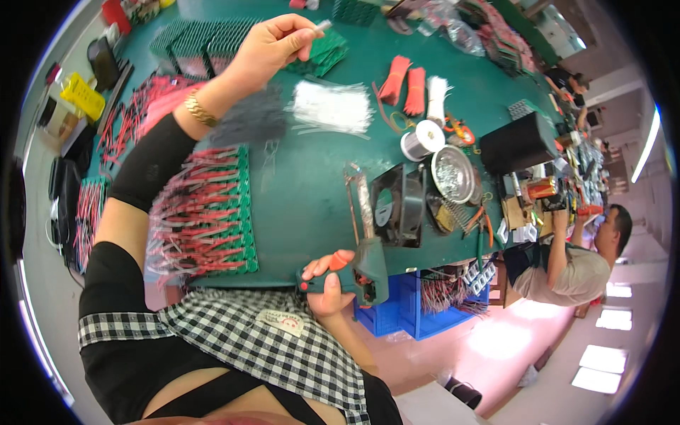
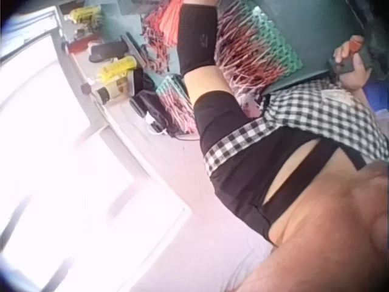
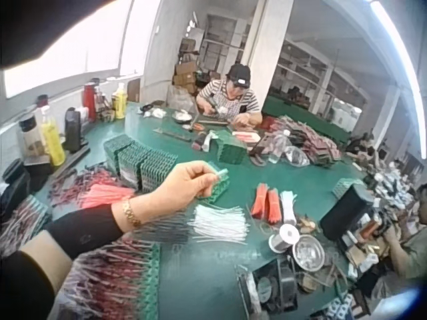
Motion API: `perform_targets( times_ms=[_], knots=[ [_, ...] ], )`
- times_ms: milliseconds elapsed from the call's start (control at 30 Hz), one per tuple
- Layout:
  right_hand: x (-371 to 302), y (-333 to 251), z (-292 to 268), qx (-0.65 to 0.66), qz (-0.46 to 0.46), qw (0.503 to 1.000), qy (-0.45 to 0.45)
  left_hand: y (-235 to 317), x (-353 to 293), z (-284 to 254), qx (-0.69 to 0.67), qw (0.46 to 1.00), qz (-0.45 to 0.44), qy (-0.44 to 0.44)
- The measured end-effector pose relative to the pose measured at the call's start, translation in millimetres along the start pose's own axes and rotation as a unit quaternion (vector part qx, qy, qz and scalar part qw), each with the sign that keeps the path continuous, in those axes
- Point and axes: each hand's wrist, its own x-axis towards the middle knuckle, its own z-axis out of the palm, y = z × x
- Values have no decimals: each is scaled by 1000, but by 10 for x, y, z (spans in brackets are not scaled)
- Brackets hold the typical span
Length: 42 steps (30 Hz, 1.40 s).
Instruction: The person attaches wires to circuit board panels by taking wires from the table, positioning them onto the circuit boards, and soldering them in place using a soldering tool.
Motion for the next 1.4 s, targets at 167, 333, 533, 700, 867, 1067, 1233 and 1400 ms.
perform_targets(
  times_ms=[167, 333, 533, 700, 867, 1067, 1233, 1400],
  knots=[
    [116, -123, -42, -16, 69, 997, -13, 125, -793, -373, 412, 905, 37, -98],
    [245, -268, 4, -17, 158, 987, -25, -38, -1461, -536, 523, 848, -70, -59],
    [514, -308, 239, -83, 251, 960, -87, -78, -1686, -245, 452, 889, -81, 4],
    [805, -416, 475, -188, 256, 938, -141, -58, -1668, -257, 461, 884, -77, -5],
    [868, -396, 536, -278, 156, 936, -148, -73, -1685, -214, 427, 901, -70, 12],
    [649, -348, 379, -217, 177, 952, -124, 2, -1706, -199, 431, 901, -60, 7],
    [557, -392, 306, -217, 196, 950, -106, 84, -1708, -217, 365, 926, -88, 22],
    [454, -438, 258, -201, 225, 949, -96, 263, -1735, -125, 390, 917, -81, -23]
  ],
)
